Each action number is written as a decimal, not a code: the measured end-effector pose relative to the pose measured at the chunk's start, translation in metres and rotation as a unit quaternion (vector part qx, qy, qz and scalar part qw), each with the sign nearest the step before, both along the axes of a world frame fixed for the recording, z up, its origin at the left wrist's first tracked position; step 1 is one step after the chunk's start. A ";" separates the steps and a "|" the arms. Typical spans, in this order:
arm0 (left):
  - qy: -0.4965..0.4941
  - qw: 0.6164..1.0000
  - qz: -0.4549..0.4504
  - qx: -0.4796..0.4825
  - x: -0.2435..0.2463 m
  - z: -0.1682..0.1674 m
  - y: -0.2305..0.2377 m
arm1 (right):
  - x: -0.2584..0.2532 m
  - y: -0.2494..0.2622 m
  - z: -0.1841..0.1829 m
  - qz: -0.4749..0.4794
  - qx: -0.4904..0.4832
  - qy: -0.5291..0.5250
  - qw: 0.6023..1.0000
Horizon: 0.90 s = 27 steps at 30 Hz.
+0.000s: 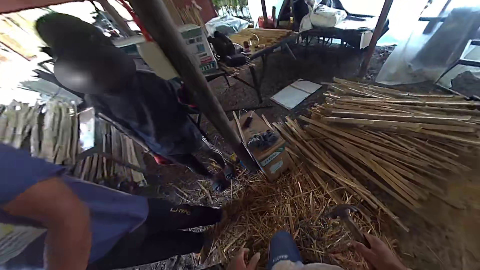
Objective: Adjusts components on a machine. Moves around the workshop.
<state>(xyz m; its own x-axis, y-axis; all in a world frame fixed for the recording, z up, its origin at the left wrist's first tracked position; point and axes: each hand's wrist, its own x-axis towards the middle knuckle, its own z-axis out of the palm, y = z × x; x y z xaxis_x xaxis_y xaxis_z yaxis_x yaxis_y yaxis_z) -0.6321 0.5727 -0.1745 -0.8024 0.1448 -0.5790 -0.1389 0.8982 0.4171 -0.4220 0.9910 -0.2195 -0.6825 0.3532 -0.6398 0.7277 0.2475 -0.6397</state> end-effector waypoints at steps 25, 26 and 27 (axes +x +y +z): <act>-0.118 0.975 -0.190 -0.014 -0.510 -0.074 0.428 | -0.286 0.343 -0.057 -0.258 0.076 -0.158 0.950; -0.120 0.973 -0.196 -0.026 -0.527 -0.072 0.437 | -0.294 0.347 -0.056 -0.276 0.063 -0.172 0.943; -0.128 0.970 -0.201 -0.043 -0.544 -0.071 0.448 | -0.303 0.353 -0.058 -0.296 0.048 -0.181 0.937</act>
